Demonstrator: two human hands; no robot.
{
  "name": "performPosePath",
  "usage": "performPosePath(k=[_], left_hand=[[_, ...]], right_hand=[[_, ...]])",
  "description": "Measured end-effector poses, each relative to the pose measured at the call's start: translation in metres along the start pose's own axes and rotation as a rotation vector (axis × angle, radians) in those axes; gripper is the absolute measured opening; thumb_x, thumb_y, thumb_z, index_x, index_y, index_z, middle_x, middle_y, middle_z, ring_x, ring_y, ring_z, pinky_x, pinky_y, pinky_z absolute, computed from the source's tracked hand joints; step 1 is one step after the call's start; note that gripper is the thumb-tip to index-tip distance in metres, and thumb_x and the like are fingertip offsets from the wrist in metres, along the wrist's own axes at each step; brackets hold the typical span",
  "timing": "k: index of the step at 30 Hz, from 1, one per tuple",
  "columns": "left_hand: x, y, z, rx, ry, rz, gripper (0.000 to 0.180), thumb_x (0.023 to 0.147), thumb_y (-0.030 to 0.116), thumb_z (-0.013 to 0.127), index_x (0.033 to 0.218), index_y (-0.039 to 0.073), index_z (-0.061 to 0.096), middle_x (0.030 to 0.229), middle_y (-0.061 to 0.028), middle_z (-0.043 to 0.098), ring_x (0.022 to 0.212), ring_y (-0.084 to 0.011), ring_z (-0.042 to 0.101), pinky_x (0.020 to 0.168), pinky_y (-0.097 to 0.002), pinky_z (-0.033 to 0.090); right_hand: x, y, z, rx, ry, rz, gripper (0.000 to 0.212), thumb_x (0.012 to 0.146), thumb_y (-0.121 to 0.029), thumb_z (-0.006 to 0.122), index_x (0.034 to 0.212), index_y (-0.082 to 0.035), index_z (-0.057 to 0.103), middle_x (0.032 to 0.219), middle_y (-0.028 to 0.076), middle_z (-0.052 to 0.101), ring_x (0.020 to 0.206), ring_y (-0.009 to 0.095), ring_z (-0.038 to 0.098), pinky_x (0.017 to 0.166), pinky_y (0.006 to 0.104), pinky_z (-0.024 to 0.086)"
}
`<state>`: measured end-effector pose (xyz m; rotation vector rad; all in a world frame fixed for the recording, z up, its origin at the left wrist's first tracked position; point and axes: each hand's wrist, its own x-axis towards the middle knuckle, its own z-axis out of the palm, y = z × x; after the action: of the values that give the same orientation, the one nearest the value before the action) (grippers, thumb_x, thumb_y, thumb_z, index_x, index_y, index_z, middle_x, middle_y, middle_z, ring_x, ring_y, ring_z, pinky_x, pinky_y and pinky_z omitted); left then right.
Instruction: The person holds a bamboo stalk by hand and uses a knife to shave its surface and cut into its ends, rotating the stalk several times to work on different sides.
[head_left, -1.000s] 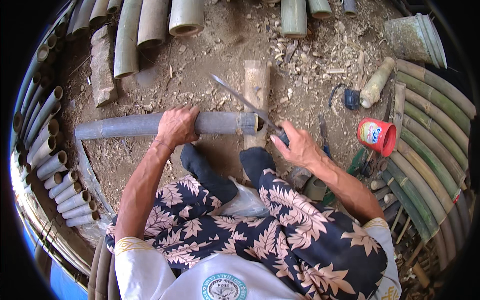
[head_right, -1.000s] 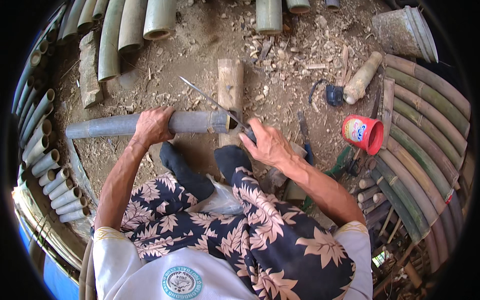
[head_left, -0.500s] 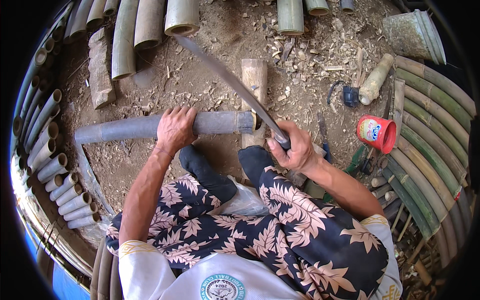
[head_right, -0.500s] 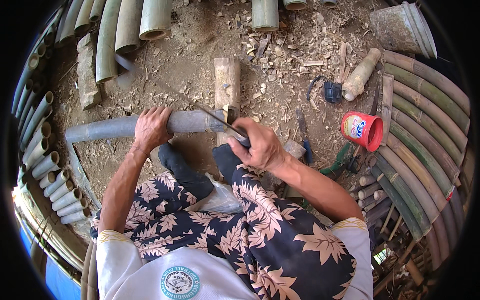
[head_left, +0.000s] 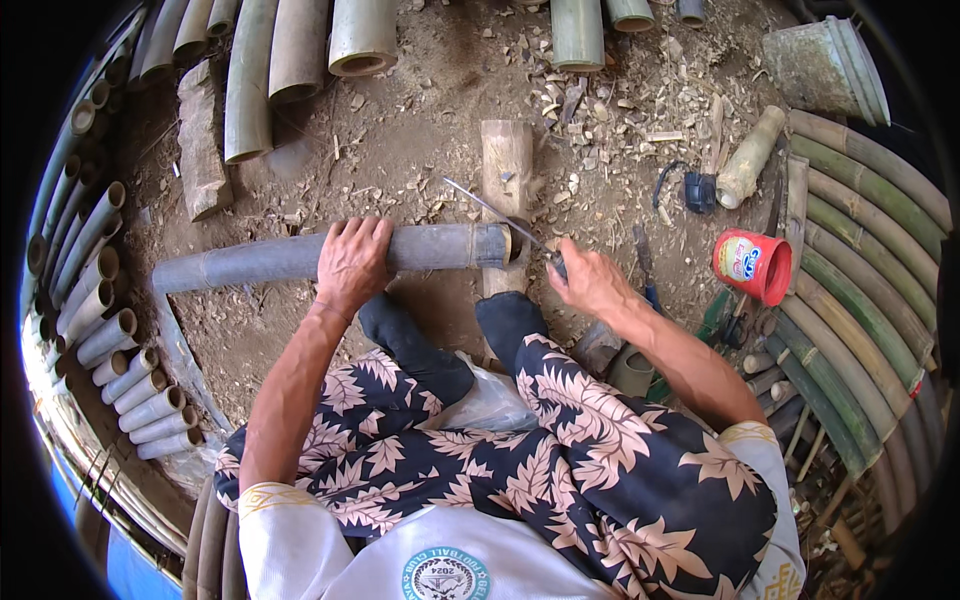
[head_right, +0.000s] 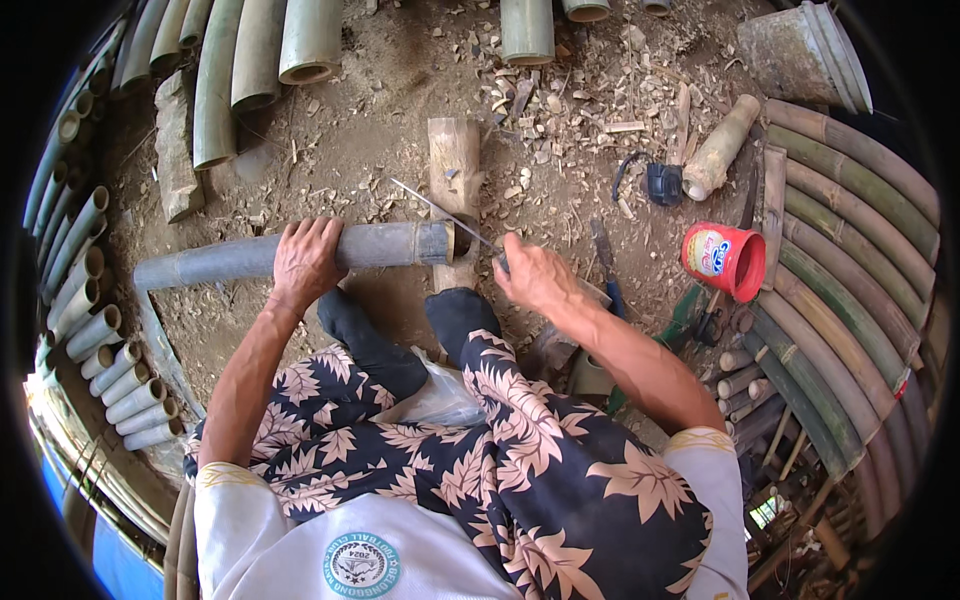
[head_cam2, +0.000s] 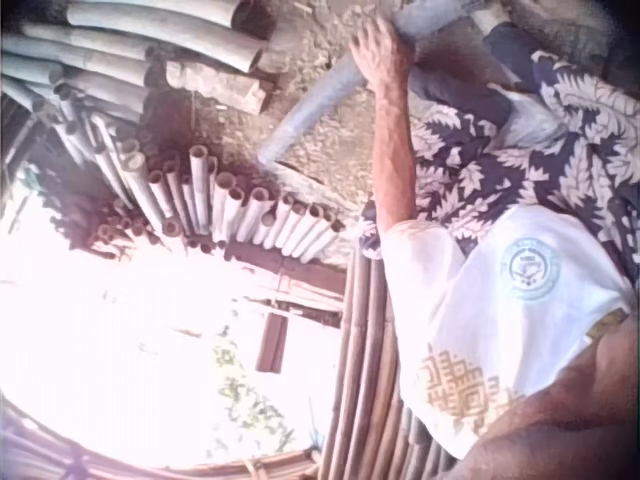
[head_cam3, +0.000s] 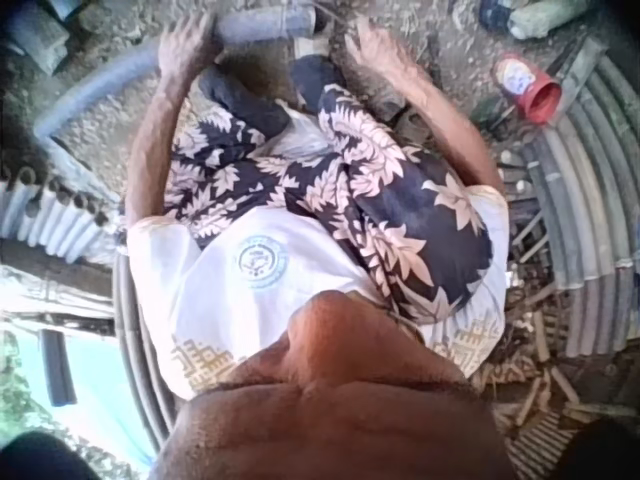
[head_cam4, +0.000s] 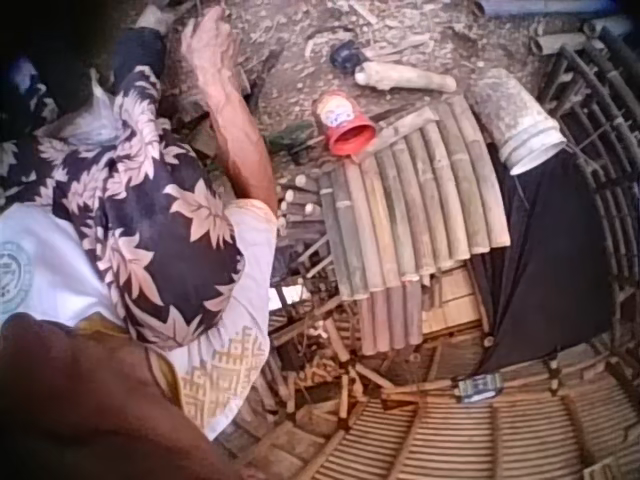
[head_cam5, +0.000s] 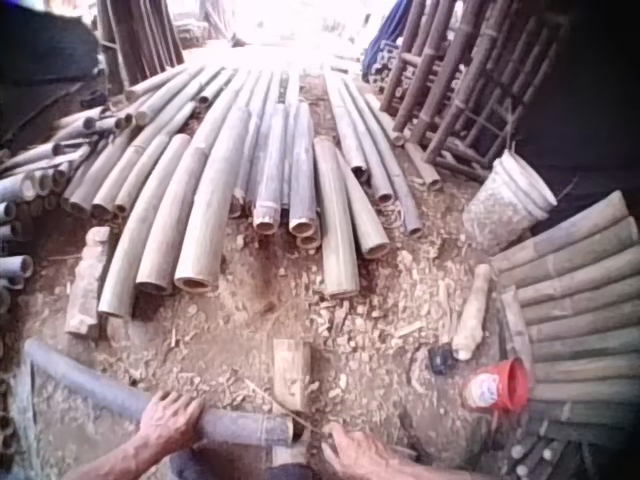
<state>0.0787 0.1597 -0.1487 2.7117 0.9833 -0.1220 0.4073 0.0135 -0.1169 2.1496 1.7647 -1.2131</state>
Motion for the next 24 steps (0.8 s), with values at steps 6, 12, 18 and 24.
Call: performPosePath(k=[6, 12, 18, 24], left_hand=[[0.033, -0.032, -0.048, -0.173, -0.694, -0.069, 0.083, 0.063, 0.027, 0.081, 0.140, 0.022, 0.050, 0.116, -0.0144, 0.064, 0.107, -0.0350, 0.064, 0.090, -0.0427, 0.054], [0.029, -0.030, -0.034, -0.007, -0.296, 0.062, 0.066, 0.062, 0.021, 0.081, 0.123, 0.020, 0.057, 0.105, -0.0092, 0.065, 0.100, -0.0337, 0.065, 0.087, -0.0449, 0.053], [0.027, -0.031, -0.025, -0.072, -0.350, -0.016, 0.050, 0.063, 0.018, 0.079, 0.107, 0.012, 0.057, 0.099, -0.0105, 0.066, 0.099, -0.0343, 0.066, 0.087, -0.0466, 0.053], [0.023, -0.031, -0.026, -0.096, -0.246, -0.001, 0.043, 0.066, 0.015, 0.075, 0.105, 0.012, 0.058, 0.095, -0.0106, 0.067, 0.098, -0.0332, 0.066, 0.086, -0.0462, 0.052]], right_hand=[[-0.010, -0.004, -0.007, 0.165, 0.036, -0.019, 0.035, 0.094, -0.027, 0.062, 0.118, -0.004, 0.051, 0.079, 0.027, 0.067, 0.075, 0.048, 0.067, 0.066, 0.0527, 0.054], [-0.024, -0.017, -0.016, 0.198, 0.115, -0.091, 0.036, 0.096, -0.029, 0.060, 0.116, 0.000, 0.052, 0.083, 0.028, 0.067, 0.074, 0.048, 0.066, 0.064, 0.0528, 0.053], [-0.034, -0.052, -0.025, 0.295, 0.449, -0.481, 0.032, 0.097, -0.026, 0.061, 0.108, 0.003, 0.054, 0.077, 0.019, 0.064, 0.061, 0.033, 0.065, 0.056, 0.0414, 0.051], [-0.008, -0.014, -0.009, 0.156, 0.266, -0.308, 0.032, 0.102, -0.033, 0.054, 0.097, -0.002, 0.049, 0.059, 0.010, 0.053, 0.045, 0.020, 0.053, 0.040, 0.0385, 0.046]])
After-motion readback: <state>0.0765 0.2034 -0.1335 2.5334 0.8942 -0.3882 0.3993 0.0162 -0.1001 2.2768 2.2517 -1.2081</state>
